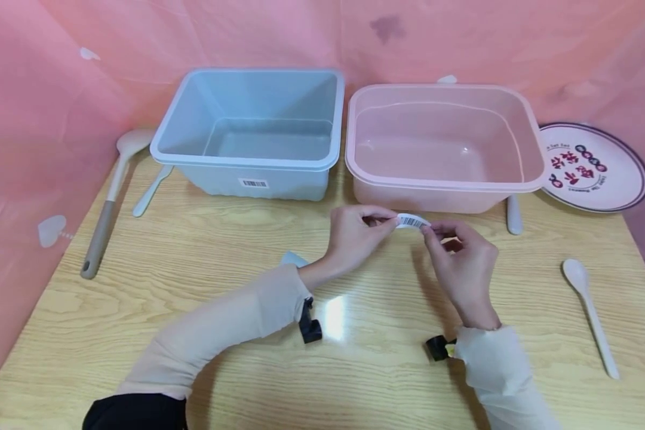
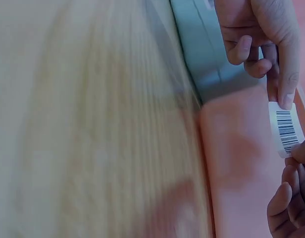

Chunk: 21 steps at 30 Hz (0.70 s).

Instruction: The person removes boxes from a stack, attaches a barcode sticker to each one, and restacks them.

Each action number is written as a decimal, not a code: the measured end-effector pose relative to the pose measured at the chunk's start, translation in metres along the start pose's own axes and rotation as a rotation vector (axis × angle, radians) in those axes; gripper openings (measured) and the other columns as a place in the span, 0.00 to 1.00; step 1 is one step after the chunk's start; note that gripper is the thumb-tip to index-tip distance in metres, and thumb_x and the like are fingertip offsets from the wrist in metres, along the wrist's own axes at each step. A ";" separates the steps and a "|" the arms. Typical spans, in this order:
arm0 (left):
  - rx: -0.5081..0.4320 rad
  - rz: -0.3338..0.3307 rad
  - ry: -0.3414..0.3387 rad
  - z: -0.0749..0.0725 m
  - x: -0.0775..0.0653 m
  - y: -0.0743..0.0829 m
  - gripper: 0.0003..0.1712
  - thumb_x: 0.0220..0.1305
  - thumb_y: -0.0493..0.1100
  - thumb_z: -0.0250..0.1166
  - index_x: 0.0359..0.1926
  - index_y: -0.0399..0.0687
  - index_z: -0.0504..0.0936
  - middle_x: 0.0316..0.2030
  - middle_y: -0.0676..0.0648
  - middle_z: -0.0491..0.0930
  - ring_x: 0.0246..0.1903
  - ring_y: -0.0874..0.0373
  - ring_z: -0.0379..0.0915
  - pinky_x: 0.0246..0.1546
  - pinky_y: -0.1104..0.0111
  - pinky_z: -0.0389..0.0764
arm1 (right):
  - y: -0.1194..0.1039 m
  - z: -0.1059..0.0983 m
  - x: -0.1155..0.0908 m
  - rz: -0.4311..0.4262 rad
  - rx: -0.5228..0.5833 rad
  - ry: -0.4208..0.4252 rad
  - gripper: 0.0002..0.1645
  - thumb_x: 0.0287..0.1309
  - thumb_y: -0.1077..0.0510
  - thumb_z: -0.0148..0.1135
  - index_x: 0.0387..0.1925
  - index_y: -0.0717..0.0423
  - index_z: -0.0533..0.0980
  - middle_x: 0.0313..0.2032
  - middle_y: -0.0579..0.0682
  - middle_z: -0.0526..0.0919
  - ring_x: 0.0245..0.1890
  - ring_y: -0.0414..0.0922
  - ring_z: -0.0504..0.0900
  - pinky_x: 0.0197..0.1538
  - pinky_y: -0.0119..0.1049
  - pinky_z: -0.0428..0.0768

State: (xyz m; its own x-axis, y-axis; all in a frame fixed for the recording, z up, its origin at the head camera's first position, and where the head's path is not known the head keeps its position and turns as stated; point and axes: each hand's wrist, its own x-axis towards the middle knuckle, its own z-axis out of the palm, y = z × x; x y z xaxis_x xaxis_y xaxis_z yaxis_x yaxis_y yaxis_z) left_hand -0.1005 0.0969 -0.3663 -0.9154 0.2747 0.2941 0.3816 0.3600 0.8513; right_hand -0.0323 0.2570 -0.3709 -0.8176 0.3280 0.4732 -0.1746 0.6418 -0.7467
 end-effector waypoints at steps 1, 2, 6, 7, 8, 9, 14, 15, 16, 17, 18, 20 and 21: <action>0.011 0.000 0.009 0.004 0.002 0.000 0.03 0.56 0.44 0.71 0.32 0.53 0.90 0.25 0.58 0.87 0.18 0.78 0.66 0.22 0.86 0.67 | 0.002 0.000 0.002 -0.004 -0.013 0.007 0.06 0.52 0.66 0.69 0.31 0.68 0.83 0.27 0.17 0.77 0.27 0.18 0.75 0.33 0.11 0.72; 0.026 -0.002 0.017 0.008 0.004 0.000 0.04 0.57 0.45 0.71 0.33 0.54 0.90 0.25 0.59 0.87 0.17 0.78 0.65 0.21 0.85 0.65 | 0.004 0.000 0.005 -0.011 -0.023 0.015 0.06 0.52 0.66 0.69 0.31 0.68 0.83 0.27 0.17 0.77 0.27 0.18 0.75 0.32 0.11 0.72; 0.098 -0.017 0.040 0.023 0.009 -0.001 0.06 0.58 0.49 0.70 0.36 0.58 0.90 0.28 0.61 0.87 0.16 0.77 0.67 0.23 0.84 0.63 | 0.013 0.000 0.013 -0.030 -0.046 0.031 0.07 0.53 0.64 0.69 0.31 0.67 0.84 0.28 0.16 0.77 0.26 0.17 0.74 0.31 0.11 0.71; 0.112 -0.022 0.050 0.027 0.011 -0.001 0.06 0.58 0.50 0.70 0.36 0.59 0.90 0.29 0.62 0.87 0.17 0.76 0.68 0.24 0.85 0.63 | 0.016 0.001 0.015 -0.031 -0.045 0.039 0.07 0.53 0.65 0.69 0.31 0.68 0.84 0.27 0.15 0.76 0.26 0.17 0.74 0.31 0.10 0.70; 0.125 -0.029 0.057 0.030 0.012 -0.001 0.06 0.58 0.51 0.70 0.36 0.60 0.90 0.30 0.62 0.87 0.18 0.77 0.69 0.24 0.85 0.63 | 0.019 0.002 0.016 -0.029 -0.040 0.045 0.06 0.52 0.66 0.69 0.31 0.68 0.84 0.27 0.15 0.76 0.26 0.16 0.74 0.31 0.10 0.70; 0.134 -0.036 0.065 0.034 0.013 -0.002 0.06 0.58 0.51 0.70 0.36 0.60 0.90 0.30 0.63 0.87 0.19 0.77 0.71 0.26 0.85 0.63 | 0.022 0.002 0.017 -0.025 -0.039 0.049 0.06 0.52 0.66 0.69 0.31 0.68 0.84 0.27 0.14 0.76 0.25 0.16 0.74 0.30 0.10 0.70; 0.121 -0.063 0.100 0.043 0.018 -0.001 0.06 0.57 0.50 0.71 0.36 0.61 0.90 0.32 0.63 0.87 0.24 0.77 0.75 0.28 0.87 0.64 | 0.028 0.002 0.021 0.006 -0.045 0.072 0.08 0.54 0.64 0.69 0.32 0.68 0.84 0.26 0.15 0.76 0.27 0.17 0.74 0.30 0.11 0.70; 0.115 -0.063 0.108 0.044 0.019 -0.001 0.06 0.57 0.50 0.71 0.36 0.60 0.90 0.32 0.62 0.88 0.25 0.76 0.77 0.28 0.87 0.64 | 0.028 0.002 0.022 0.009 -0.047 0.074 0.08 0.54 0.63 0.68 0.32 0.68 0.84 0.27 0.18 0.78 0.27 0.17 0.74 0.30 0.11 0.70; 0.111 -0.063 0.117 0.044 0.019 -0.001 0.06 0.57 0.50 0.71 0.36 0.60 0.90 0.32 0.62 0.88 0.25 0.75 0.78 0.28 0.87 0.64 | 0.029 0.002 0.022 0.012 -0.049 0.075 0.09 0.55 0.62 0.68 0.32 0.68 0.84 0.27 0.20 0.79 0.27 0.17 0.75 0.31 0.11 0.70; 0.112 -0.062 0.128 0.045 0.020 -0.002 0.06 0.57 0.50 0.71 0.36 0.60 0.90 0.31 0.62 0.88 0.26 0.75 0.79 0.28 0.87 0.64 | 0.029 0.002 0.023 0.017 -0.048 0.074 0.09 0.55 0.61 0.68 0.33 0.67 0.84 0.27 0.24 0.81 0.27 0.18 0.75 0.31 0.11 0.71; 0.112 -0.061 0.137 0.046 0.021 -0.002 0.06 0.57 0.50 0.71 0.35 0.60 0.90 0.31 0.62 0.88 0.26 0.74 0.79 0.27 0.87 0.65 | 0.030 0.002 0.024 0.018 -0.049 0.074 0.10 0.56 0.61 0.68 0.33 0.67 0.84 0.28 0.27 0.82 0.28 0.18 0.75 0.31 0.12 0.71; 0.116 -0.058 0.158 0.047 0.021 -0.003 0.05 0.57 0.50 0.71 0.35 0.60 0.90 0.30 0.61 0.88 0.27 0.73 0.81 0.28 0.87 0.65 | 0.031 0.003 0.026 0.020 -0.050 0.073 0.10 0.56 0.60 0.68 0.33 0.66 0.84 0.29 0.31 0.84 0.28 0.18 0.76 0.32 0.12 0.72; 0.120 -0.058 0.167 0.048 0.021 -0.004 0.05 0.57 0.50 0.71 0.35 0.60 0.90 0.30 0.62 0.88 0.28 0.73 0.81 0.28 0.87 0.65 | 0.032 0.003 0.026 0.024 -0.052 0.072 0.10 0.56 0.60 0.67 0.33 0.66 0.84 0.29 0.32 0.84 0.28 0.19 0.76 0.32 0.12 0.72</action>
State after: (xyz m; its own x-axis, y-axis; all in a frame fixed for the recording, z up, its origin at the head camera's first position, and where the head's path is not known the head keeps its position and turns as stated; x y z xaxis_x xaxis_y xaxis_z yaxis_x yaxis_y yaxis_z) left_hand -0.1156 0.1442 -0.3843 -0.9410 0.1028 0.3224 0.3311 0.4774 0.8139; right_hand -0.0612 0.2838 -0.3837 -0.7792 0.3917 0.4892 -0.1253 0.6675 -0.7340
